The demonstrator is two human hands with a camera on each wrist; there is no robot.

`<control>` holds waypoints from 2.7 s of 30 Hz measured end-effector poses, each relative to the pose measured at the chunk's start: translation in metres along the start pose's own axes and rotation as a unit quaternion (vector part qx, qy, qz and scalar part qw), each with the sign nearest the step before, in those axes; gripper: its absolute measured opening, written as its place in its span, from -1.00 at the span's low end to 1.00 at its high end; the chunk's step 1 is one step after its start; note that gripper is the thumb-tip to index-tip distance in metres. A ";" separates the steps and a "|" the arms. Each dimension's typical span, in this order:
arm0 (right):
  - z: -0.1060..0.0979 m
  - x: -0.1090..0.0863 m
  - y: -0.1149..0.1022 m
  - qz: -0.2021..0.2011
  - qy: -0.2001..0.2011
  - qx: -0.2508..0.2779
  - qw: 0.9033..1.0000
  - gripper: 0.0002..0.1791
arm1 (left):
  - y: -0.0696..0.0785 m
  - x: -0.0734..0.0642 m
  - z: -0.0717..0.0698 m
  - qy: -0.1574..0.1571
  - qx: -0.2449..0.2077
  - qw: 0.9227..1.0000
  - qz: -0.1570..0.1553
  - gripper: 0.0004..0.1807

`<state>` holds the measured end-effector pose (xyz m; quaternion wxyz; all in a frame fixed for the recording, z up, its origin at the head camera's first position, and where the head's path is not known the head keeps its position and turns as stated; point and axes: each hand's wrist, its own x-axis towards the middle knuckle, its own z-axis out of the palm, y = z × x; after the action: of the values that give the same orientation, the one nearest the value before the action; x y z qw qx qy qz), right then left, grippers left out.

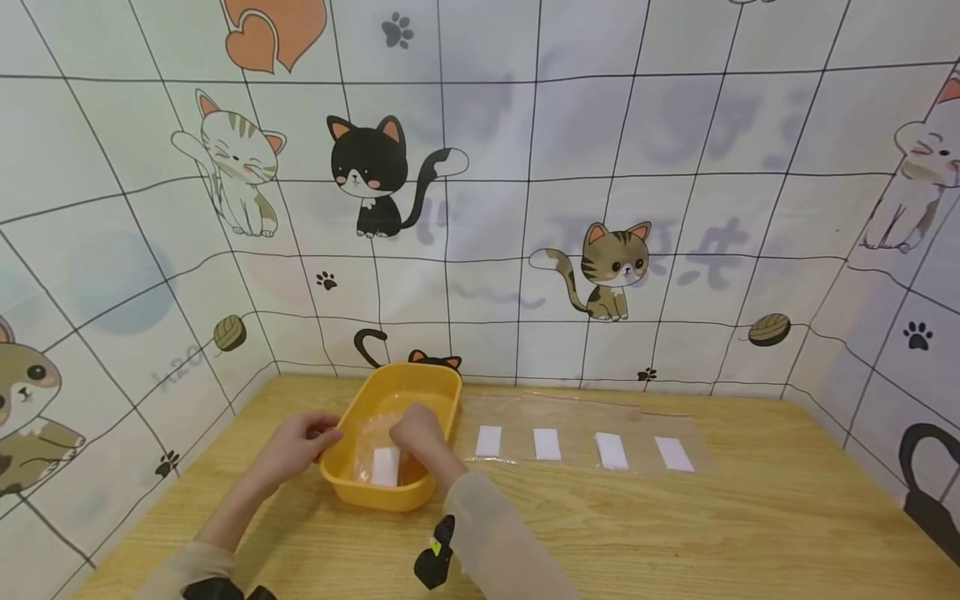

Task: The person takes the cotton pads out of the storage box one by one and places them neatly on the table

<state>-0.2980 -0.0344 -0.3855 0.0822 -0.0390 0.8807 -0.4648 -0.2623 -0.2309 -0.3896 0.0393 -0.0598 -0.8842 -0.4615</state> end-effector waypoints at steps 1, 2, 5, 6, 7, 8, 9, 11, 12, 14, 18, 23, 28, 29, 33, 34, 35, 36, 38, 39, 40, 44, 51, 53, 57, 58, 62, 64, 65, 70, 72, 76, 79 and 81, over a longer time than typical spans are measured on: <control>0.000 0.000 0.001 -0.009 0.001 -0.002 1.000 -0.54 | 0.001 0.000 0.000 -0.001 0.000 1.000 0.000 -0.69; 0.000 0.000 0.001 -0.019 0.004 -0.006 1.000 -0.49 | 0.001 0.000 0.001 -0.001 0.000 1.000 0.000 -0.69; -0.001 0.000 0.004 -0.049 0.013 -0.011 0.999 -0.44 | 0.003 0.000 0.002 -0.001 0.004 1.000 0.000 -0.69; -0.001 0.000 0.005 -0.058 0.015 -0.014 0.998 -0.45 | 0.003 0.000 0.002 -0.001 0.005 1.000 0.000 -0.69; -0.001 0.000 0.005 -0.067 0.018 -0.015 0.998 -0.47 | 0.004 0.000 0.002 -0.001 0.004 1.000 -0.001 -0.69; -0.001 -0.001 0.006 -0.075 0.022 -0.014 0.997 -0.52 | 0.004 0.000 0.002 -0.001 0.003 1.000 -0.001 -0.69; -0.001 -0.001 0.006 -0.083 0.026 -0.011 0.996 -0.58 | 0.004 -0.001 0.002 -0.001 0.002 1.000 -0.002 -0.69; -0.001 -0.001 0.006 -0.095 0.031 -0.010 0.995 -0.72 | 0.003 0.000 0.002 -0.001 -0.001 1.000 -0.001 -0.69; -0.001 -0.001 0.006 -0.100 0.036 -0.009 0.994 -0.79 | 0.003 0.000 0.003 -0.001 -0.003 1.000 -0.001 -0.70; -0.002 -0.001 0.007 -0.108 0.043 -0.004 0.993 -0.90 | 0.003 0.000 0.003 -0.001 -0.005 1.000 0.001 -0.70; -0.004 -0.002 0.008 -0.113 0.047 0.015 0.992 -0.90 | 0.002 0.000 0.003 0.001 -0.005 1.000 0.002 -0.70; -0.004 -0.003 0.011 -0.131 0.044 0.066 0.988 -0.91 | 0.003 0.000 0.003 -0.001 -0.006 1.000 0.000 -0.70; -0.006 -0.005 0.013 -0.148 0.031 0.128 0.980 -0.87 | 0.004 0.000 0.004 -0.003 -0.004 1.000 0.001 -0.71; -0.006 -0.005 0.013 -0.152 0.030 0.138 0.978 -0.86 | 0.004 0.000 0.004 -0.003 -0.004 1.000 0.001 -0.71; -0.010 -0.008 0.011 -0.164 0.038 0.159 0.973 -0.81 | 0.003 0.001 0.003 -0.002 -0.004 1.000 -0.002 -0.70; -0.011 -0.008 0.011 -0.164 0.041 0.164 0.972 -0.80 | 0.002 0.001 0.003 -0.003 -0.004 1.000 -0.003 -0.70; -0.011 -0.008 0.011 -0.167 0.046 0.169 0.970 -0.80 | 0.002 0.001 0.003 -0.003 -0.005 1.000 -0.004 -0.70; -0.012 -0.009 0.012 -0.171 0.050 0.174 0.969 -0.79 | 0.001 0.001 0.003 -0.003 -0.007 1.000 -0.004 -0.69; -0.013 -0.009 0.013 -0.179 0.057 0.180 0.966 -0.79 | 0.001 0.001 0.003 -0.003 -0.006 1.000 -0.002 -0.70; -0.014 -0.010 0.013 -0.182 0.060 0.183 0.964 -0.79 | 0.001 0.001 0.003 -0.003 -0.006 1.000 0.000 -0.70; -0.015 -0.011 0.014 -0.186 0.062 0.186 0.963 -0.79 | 0.001 0.001 0.003 -0.003 -0.006 1.000 -0.001 -0.70; -0.016 -0.015 0.014 -0.195 0.072 0.190 0.960 -0.81 | 0.002 0.000 0.002 0.000 -0.001 1.000 -0.002 -0.70; -0.020 -0.021 0.015 -0.197 0.104 0.206 0.953 -0.80 | 0.001 0.000 0.003 0.002 0.000 1.000 -0.010 -0.70; -0.022 -0.022 0.015 -0.194 0.110 0.214 0.951 -0.80 | 0.001 0.000 0.004 0.001 0.001 1.000 -0.007 -0.70; -0.027 -0.025 0.015 -0.193 0.118 0.226 0.948 -0.82 | 0.001 0.000 0.004 0.001 0.000 1.000 -0.002 -0.71; -0.028 -0.026 0.016 -0.196 0.120 0.228 0.946 -0.81 | 0.001 0.000 0.003 0.000 0.000 1.000 -0.001 -0.72; -0.033 -0.030 0.018 -0.201 0.131 0.237 0.941 -0.79 | 0.000 -0.001 0.003 -0.001 -0.003 1.000 -0.001 -0.72; -0.036 -0.031 0.019 -0.202 0.138 0.240 0.939 -0.77 | 0.000 -0.001 0.003 -0.002 -0.004 1.000 0.001 -0.72; -0.037 -0.032 0.019 -0.201 0.142 0.242 0.939 -0.78 | 0.000 -0.001 0.003 -0.001 -0.004 1.000 0.003 -0.72; -0.045 -0.035 0.025 -0.211 0.160 0.256 0.930 -0.77 | 0.000 -0.001 0.002 -0.002 -0.006 1.000 0.004 -0.72; -0.048 -0.035 0.028 -0.216 0.165 0.261 0.926 -0.78 | 0.000 -0.001 0.002 -0.002 -0.006 1.000 0.004 -0.72; -0.053 -0.037 0.034 -0.207 0.179 0.260 0.926 -0.80 | 0.000 -0.001 0.002 -0.003 -0.006 1.000 0.006 -0.72; -0.058 -0.038 0.038 -0.201 0.189 0.253 0.927 -0.80 | -0.001 -0.002 0.002 -0.004 -0.007 1.000 0.008 -0.72; -0.061 -0.039 0.040 -0.200 0.193 0.250 0.927 -0.79 | -0.001 -0.002 0.002 -0.004 -0.008 1.000 0.009 -0.71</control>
<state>-0.2704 0.0440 -0.3806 -0.1768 -0.1018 0.7086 -0.6755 -0.2605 -0.2300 -0.3915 0.0394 -0.0702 -0.8799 -0.4682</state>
